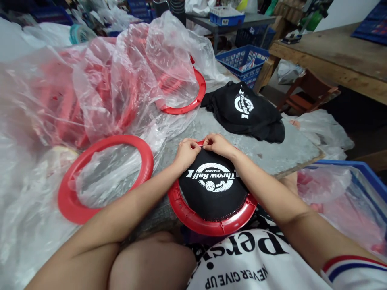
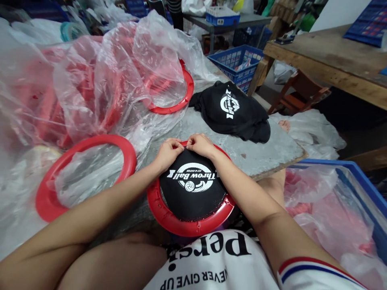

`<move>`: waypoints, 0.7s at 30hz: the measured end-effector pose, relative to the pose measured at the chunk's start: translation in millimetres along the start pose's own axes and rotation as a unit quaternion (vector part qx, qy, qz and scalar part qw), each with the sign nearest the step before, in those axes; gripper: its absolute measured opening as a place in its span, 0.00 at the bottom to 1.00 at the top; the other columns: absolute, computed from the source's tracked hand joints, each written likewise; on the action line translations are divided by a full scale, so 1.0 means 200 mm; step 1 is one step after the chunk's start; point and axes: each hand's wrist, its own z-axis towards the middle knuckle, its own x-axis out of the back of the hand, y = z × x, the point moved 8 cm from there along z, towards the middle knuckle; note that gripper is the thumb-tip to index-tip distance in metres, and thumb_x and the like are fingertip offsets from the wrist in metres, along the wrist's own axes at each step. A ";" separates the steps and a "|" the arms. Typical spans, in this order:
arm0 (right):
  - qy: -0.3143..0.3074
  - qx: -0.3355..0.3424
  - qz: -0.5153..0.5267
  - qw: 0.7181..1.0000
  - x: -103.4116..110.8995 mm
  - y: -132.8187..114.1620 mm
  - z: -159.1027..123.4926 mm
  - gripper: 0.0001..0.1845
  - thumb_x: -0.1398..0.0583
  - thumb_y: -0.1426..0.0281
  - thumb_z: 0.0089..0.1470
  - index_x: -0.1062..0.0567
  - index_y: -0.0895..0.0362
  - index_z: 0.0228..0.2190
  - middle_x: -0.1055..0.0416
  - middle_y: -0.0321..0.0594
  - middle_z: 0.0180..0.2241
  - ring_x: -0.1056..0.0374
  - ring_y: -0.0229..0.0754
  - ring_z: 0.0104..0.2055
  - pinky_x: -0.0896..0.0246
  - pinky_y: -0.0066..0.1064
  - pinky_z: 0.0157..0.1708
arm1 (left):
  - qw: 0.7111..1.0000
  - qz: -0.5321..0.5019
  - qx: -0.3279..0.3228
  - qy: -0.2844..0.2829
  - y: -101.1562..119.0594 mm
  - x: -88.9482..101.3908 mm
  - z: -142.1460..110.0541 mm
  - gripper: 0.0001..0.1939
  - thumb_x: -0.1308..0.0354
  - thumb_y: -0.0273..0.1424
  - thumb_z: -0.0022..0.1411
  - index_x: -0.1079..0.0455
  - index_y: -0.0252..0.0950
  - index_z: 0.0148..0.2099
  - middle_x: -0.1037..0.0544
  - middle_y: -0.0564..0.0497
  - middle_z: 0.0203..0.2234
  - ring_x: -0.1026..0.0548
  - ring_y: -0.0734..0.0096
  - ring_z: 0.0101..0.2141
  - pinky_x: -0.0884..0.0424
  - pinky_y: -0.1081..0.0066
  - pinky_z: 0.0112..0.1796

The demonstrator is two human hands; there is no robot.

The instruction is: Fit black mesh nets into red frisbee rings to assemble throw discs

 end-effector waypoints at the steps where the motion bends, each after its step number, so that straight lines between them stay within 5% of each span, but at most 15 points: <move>1: 0.004 0.000 -0.001 1.000 0.00 0.00 0.00 0.01 0.35 0.72 0.51 0.22 0.56 0.28 0.24 0.36 0.38 0.32 0.38 0.38 0.41 0.27 0.39 | 1.000 -0.005 0.002 0.002 0.00 0.00 0.00 0.05 0.40 0.26 0.56 0.27 0.37 0.28 0.21 0.46 0.46 0.25 0.61 0.50 0.35 0.60 0.58; 21: 0.029 -0.056 -0.058 0.996 0.03 -0.06 -0.03 0.07 0.39 0.71 0.53 0.25 0.56 0.24 0.22 0.38 0.33 0.31 0.41 0.36 0.43 0.29 0.34 | 0.997 0.024 0.065 0.020 -0.03 0.00 0.01 0.07 0.43 0.29 0.56 0.28 0.37 0.27 0.22 0.48 0.31 0.25 0.63 0.36 0.30 0.66 0.41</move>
